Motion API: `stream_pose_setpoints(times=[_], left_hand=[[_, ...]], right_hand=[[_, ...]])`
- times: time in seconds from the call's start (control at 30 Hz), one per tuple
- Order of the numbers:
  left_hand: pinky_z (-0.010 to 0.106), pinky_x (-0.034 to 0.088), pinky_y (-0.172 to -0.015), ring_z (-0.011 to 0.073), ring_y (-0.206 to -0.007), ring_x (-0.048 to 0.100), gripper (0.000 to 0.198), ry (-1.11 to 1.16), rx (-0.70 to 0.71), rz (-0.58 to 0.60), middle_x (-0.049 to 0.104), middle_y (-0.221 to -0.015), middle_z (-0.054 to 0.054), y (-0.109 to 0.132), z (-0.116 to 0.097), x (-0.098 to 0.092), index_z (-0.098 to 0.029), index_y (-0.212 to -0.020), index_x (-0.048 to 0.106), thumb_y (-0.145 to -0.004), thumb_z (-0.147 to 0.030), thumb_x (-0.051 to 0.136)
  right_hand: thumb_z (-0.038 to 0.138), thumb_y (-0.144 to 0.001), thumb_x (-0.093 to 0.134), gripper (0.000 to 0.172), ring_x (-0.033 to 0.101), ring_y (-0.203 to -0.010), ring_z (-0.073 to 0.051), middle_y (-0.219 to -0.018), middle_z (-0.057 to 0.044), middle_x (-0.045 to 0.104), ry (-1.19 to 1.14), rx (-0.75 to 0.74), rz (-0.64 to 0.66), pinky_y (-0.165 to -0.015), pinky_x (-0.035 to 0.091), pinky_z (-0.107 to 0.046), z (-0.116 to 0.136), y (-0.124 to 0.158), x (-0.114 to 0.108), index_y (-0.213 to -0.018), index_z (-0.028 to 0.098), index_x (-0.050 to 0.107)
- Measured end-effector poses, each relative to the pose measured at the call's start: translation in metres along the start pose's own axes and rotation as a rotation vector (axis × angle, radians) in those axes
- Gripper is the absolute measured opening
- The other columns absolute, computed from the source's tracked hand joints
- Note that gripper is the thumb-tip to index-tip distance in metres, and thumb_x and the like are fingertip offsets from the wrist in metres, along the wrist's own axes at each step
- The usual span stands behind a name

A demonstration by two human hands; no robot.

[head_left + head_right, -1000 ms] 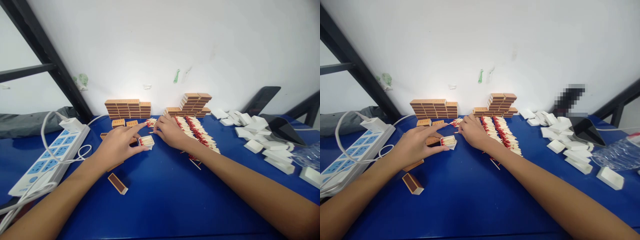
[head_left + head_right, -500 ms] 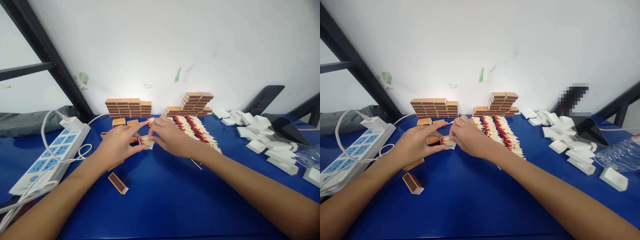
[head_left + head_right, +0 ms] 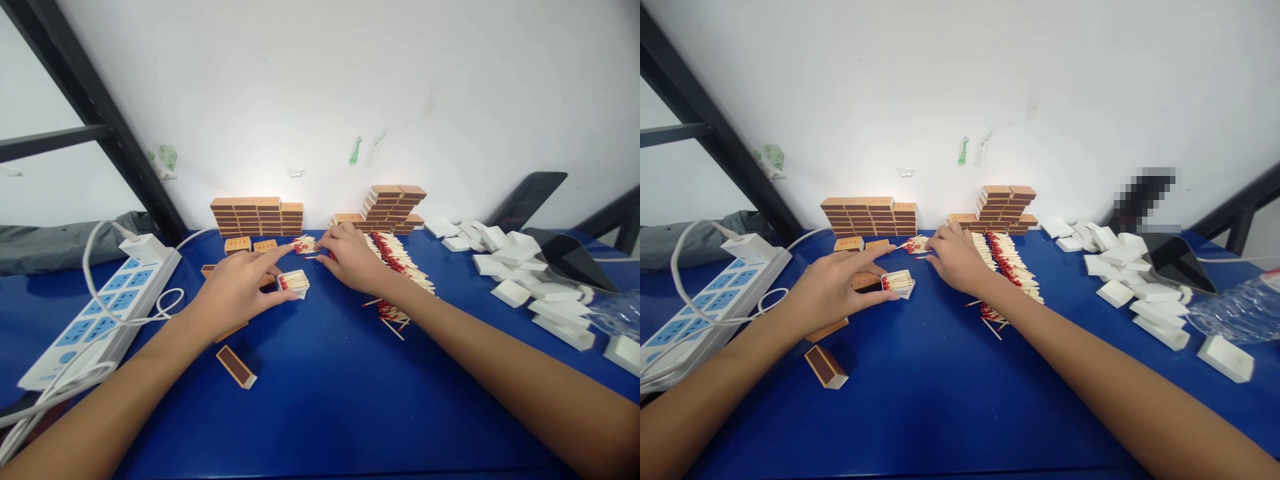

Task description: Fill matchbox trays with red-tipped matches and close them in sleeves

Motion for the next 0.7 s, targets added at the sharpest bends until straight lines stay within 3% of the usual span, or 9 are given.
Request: stream_pose_setpoints(times=[0.23, 0.7], left_hand=[[0.037, 0.058, -0.084, 0.0295, -0.1, 0.079, 0.082, -0.006, 0.008, -0.012, 0.085, -0.099, 0.001, 0.0, 0.0, 0.001, -0.028, -0.16, 0.053, -0.089, -0.055, 0.084], [0.036, 0.058, -0.082, 0.0279, -0.096, 0.08, 0.081, 0.005, -0.003, -0.012, 0.085, -0.099, 0.001, 0.0, 0.0, 0.0, -0.028, -0.158, 0.055, -0.088, -0.053, 0.086]], right_hand=[[0.026, -0.105, 0.062, 0.021, 0.05, -0.114, -0.033, -0.115, -0.014, 0.069, 0.052, -0.006, 0.031, -0.098, 0.042, -0.048, -0.003, -0.001, 0.01, -0.116, 0.019, 0.078], [0.022, -0.106, 0.058, 0.016, 0.052, -0.112, -0.032, -0.11, -0.013, 0.067, 0.036, -0.006, 0.094, -0.096, 0.041, -0.046, 0.006, -0.001, 0.005, -0.095, 0.019, 0.07]])
Point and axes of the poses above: each hand's wrist, its own y-axis away from the middle knuckle, its own x-axis out of the palm, z = x × y, the point moved 5 cm from there along -y, towards the middle knuckle
